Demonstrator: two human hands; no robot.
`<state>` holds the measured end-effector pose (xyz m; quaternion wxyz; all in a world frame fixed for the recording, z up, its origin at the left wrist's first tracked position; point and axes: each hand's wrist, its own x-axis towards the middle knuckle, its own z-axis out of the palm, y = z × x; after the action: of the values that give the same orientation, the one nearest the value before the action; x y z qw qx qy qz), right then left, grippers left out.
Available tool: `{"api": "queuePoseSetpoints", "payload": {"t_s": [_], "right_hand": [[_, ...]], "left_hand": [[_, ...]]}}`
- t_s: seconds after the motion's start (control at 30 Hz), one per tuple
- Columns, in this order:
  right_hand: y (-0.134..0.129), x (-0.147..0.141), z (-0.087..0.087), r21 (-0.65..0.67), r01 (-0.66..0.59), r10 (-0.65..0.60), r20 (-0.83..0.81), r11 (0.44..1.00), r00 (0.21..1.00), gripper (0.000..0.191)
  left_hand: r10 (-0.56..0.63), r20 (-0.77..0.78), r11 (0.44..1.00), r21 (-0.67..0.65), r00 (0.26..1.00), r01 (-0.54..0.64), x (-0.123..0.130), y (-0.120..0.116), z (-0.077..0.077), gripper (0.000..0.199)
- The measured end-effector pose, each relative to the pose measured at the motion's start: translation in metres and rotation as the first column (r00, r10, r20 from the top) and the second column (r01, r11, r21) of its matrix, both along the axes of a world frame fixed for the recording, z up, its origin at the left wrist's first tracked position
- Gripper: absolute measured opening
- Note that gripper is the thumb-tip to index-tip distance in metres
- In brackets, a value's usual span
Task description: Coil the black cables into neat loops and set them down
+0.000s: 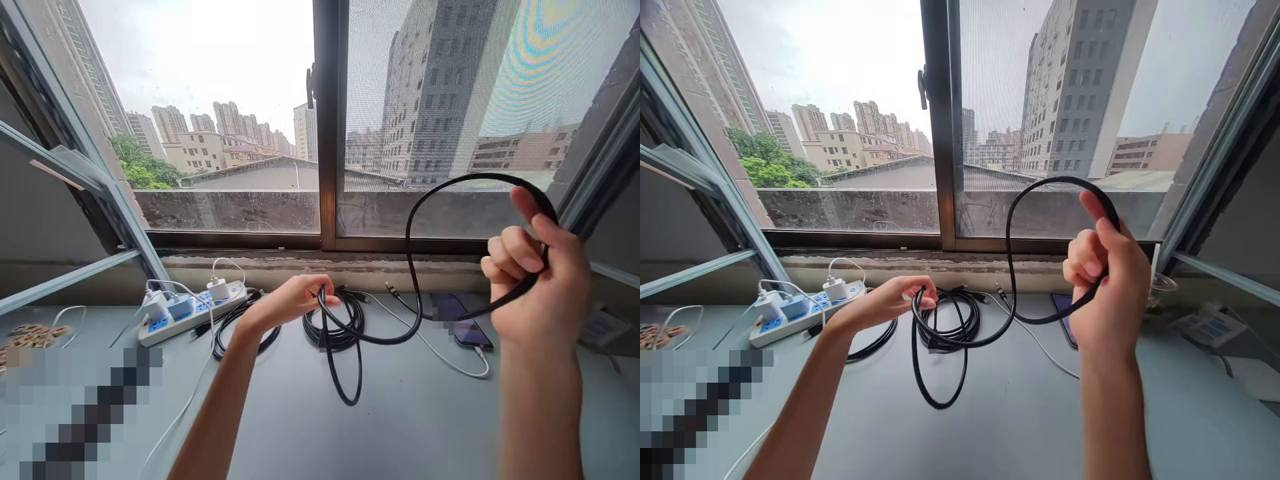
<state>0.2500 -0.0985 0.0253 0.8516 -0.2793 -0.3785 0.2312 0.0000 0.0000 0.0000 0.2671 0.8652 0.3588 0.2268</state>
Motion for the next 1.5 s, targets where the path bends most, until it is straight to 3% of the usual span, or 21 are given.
{"api": "queuePoseSetpoints", "payload": {"t_s": [0.1, 0.2, 0.3, 0.4, 0.5, 0.63, 0.7, 0.87, 0.93, 1.03, 1.2, 1.3, 1.4, 1.5], "right_hand": [[0.006, 0.002, -0.003, -0.112, -0.059, 0.070, 0.097, 0.992, 0.993, 0.028], [0.012, -0.007, -0.010, -0.281, -0.175, 0.249, 0.256, 0.944, 0.934, 0.048], [0.016, -0.021, -0.017, -0.404, -0.251, 0.415, 0.395, 0.880, 0.820, 0.067], [0.018, -0.035, -0.023, -0.433, -0.309, 0.500, 0.451, 0.847, 0.739, 0.070], [0.016, -0.048, -0.025, -0.433, -0.356, 0.549, 0.495, 0.828, 0.673, 0.068], [0.008, -0.060, -0.025, -0.520, -0.384, 0.641, 0.532, 0.763, 0.553, 0.088], [0.004, -0.064, -0.025, -0.533, -0.358, 0.636, 0.551, 0.766, 0.541, 0.091], [0.001, -0.064, -0.026, -0.487, -0.277, 0.546, 0.588, 0.828, 0.597, 0.078], [0.004, -0.061, -0.026, -0.438, -0.249, 0.481, 0.570, 0.864, 0.666, 0.075], [0.011, -0.058, -0.027, -0.361, -0.264, 0.425, 0.505, 0.894, 0.751, 0.077], [0.019, -0.058, -0.028, -0.329, -0.335, 0.453, 0.413, 0.883, 0.790, 0.081], [0.021, -0.054, -0.025, -0.338, -0.295, 0.413, 0.364, 0.894, 0.835, 0.079], [0.025, -0.040, -0.019, -0.336, -0.163, 0.263, 0.279, 0.928, 0.923, 0.078], [0.031, -0.015, -0.014, -0.315, -0.031, 0.091, 0.176, 0.948, 0.980, 0.081]], "left_hand": [[0.104, 0.181, 0.975, 0.174, 0.978, -0.136, 0.000, -0.002, 0.005, 0.014], [0.116, 0.339, 0.888, 0.386, 0.934, -0.250, 0.004, -0.004, 0.006, 0.018], [0.071, 0.422, 0.852, 0.445, 0.904, -0.275, 0.009, -0.005, 0.005, 0.013], [0.083, 0.475, 0.835, 0.447, 0.876, -0.322, 0.013, -0.008, 0.004, 0.010], [0.094, 0.456, 0.805, 0.489, 0.885, -0.337, 0.014, -0.014, 0.004, 0.011], [0.140, 0.331, 0.770, 0.556, 0.933, -0.313, 0.015, -0.022, 0.001, 0.018], [0.177, 0.302, 0.760, 0.563, 0.937, -0.325, 0.018, -0.023, -0.002, 0.020], [0.356, 0.318, 0.678, 0.559, 0.879, -0.477, 0.030, -0.026, -0.003, 0.022], [0.365, 0.346, 0.693, 0.518, 0.864, -0.501, 0.032, -0.028, -0.001, 0.023], [0.335, 0.356, 0.731, 0.486, 0.872, -0.479, 0.030, -0.031, 0.002, 0.032], [0.266, 0.242, 0.760, 0.543, 0.933, -0.358, 0.024, -0.033, 0.004, 0.040], [0.208, 0.212, 0.783, 0.549, 0.955, -0.293, 0.018, -0.033, 0.007, 0.041], [0.183, 0.320, 0.765, 0.547, 0.930, -0.339, 0.004, -0.028, 0.014, 0.043], [0.188, 0.533, 0.705, 0.511, 0.825, -0.491, -0.016, -0.018, 0.022, 0.045]]}}
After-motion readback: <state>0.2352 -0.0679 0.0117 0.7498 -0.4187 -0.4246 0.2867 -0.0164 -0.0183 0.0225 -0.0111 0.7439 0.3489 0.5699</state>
